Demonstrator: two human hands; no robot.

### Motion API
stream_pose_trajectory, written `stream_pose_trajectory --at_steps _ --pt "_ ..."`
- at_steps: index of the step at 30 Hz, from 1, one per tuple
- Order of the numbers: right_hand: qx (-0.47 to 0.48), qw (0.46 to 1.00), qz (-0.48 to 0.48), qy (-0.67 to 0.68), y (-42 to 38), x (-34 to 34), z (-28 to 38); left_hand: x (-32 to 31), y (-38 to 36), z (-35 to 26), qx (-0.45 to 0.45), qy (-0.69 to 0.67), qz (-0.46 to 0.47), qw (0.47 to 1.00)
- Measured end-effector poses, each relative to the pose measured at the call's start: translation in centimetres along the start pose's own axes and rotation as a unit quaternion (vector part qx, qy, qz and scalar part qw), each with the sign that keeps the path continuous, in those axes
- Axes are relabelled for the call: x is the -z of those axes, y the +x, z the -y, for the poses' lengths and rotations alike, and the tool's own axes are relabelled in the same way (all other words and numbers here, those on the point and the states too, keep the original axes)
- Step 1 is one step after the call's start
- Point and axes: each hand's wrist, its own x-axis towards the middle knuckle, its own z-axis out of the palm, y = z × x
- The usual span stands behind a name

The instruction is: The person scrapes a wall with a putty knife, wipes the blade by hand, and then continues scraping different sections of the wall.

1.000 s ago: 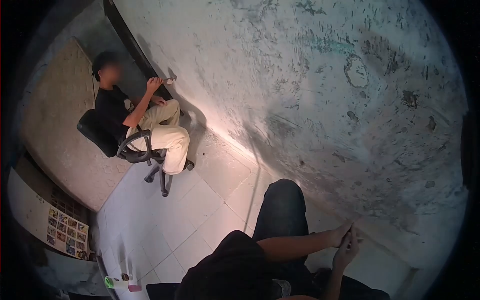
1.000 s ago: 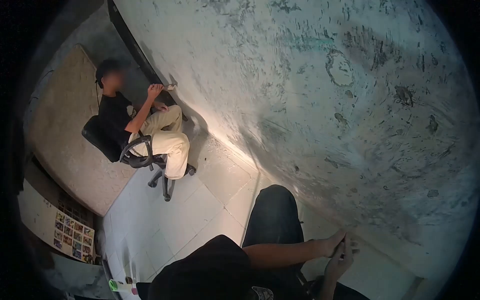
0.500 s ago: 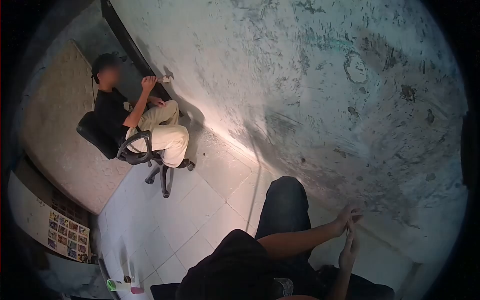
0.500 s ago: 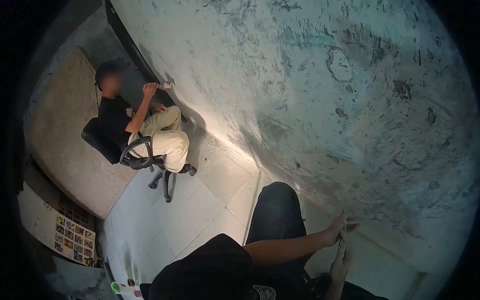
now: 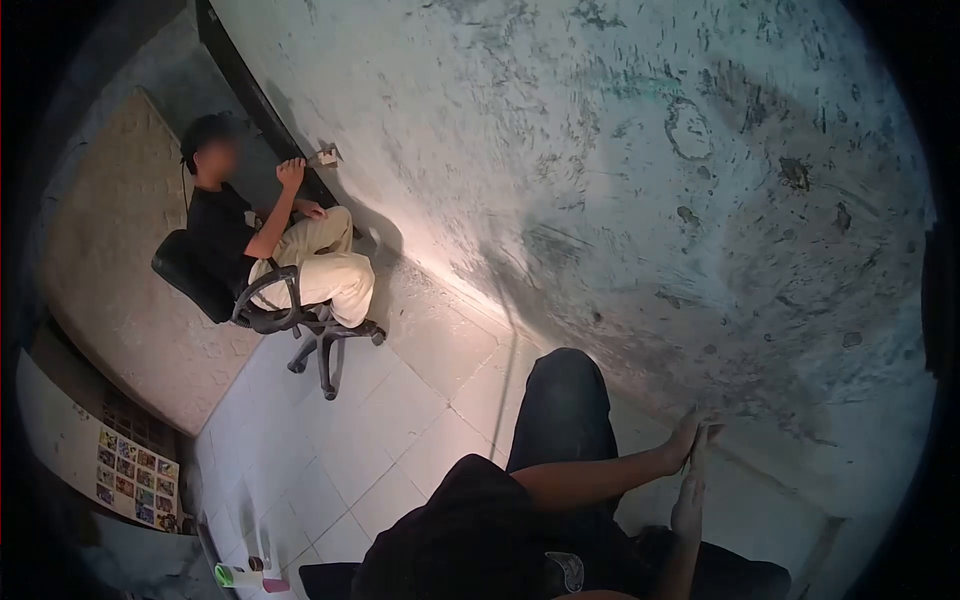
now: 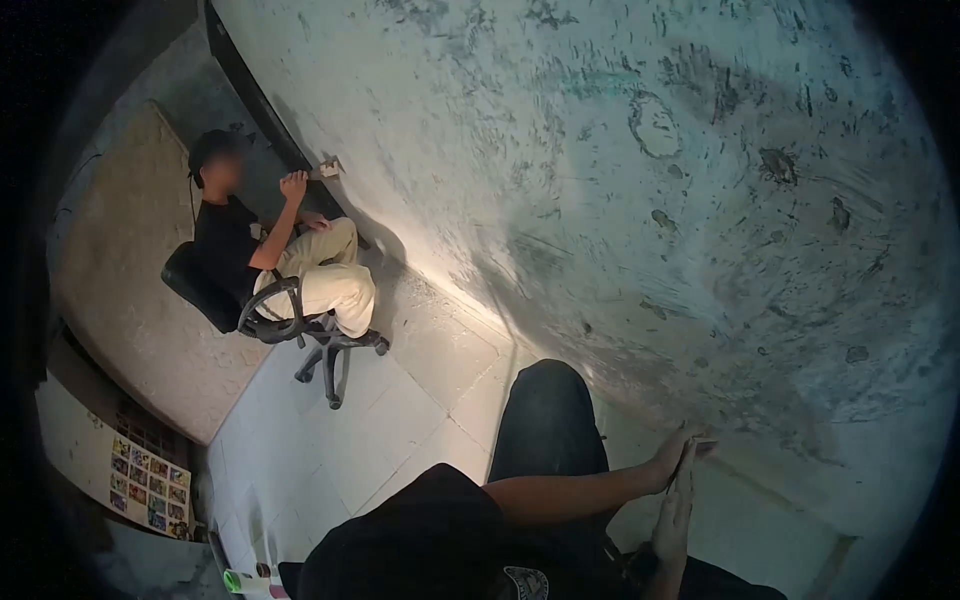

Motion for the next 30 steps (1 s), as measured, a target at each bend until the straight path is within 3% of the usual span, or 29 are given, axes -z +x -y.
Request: stream_pose_trajectory --at_steps 5,9,12,14,17,19,22,24,26,30 --pt "-0.009 1.000 0.022 -0.013 0.1 0.3 0.0 0.3 0.4 0.9 -0.041 -0.012 -0.011 0.999" --pt "-0.017 0.999 0.047 -0.019 0.7 0.9 -0.9 0.3 -0.6 1.6 -0.011 0.032 0.020 0.999" --pt "-0.023 0.997 0.063 -0.028 0.7 0.5 -0.3 0.4 -0.2 2.8 -0.049 0.020 -0.005 0.999" --pt "-0.028 0.997 0.070 -0.035 0.6 0.7 -0.2 0.3 -0.6 1.9 0.005 0.007 -0.027 1.000" --pt "-0.040 0.994 0.090 -0.041 0.7 1.0 -0.7 1.1 0.4 1.2 0.031 -0.025 -0.091 0.995" --pt "-0.044 0.992 0.107 -0.044 -0.6 1.2 -2.0 2.6 2.1 1.3 0.029 -0.019 -0.087 0.996" --pt "-0.035 0.994 0.086 -0.052 1.0 1.5 3.7 2.3 2.0 1.2 0.021 0.019 -0.108 0.994" --pt "-0.057 0.996 0.071 -0.004 1.6 1.3 3.6 1.7 1.3 0.7 0.017 0.055 -0.134 0.989" --pt "-0.084 0.994 0.051 0.043 1.5 1.3 2.9 1.7 1.8 1.5 -0.054 0.081 -0.064 0.993" --pt "-0.080 0.994 0.034 0.070 1.5 1.2 0.7 1.3 1.9 1.7 -0.124 0.137 -0.021 0.982"
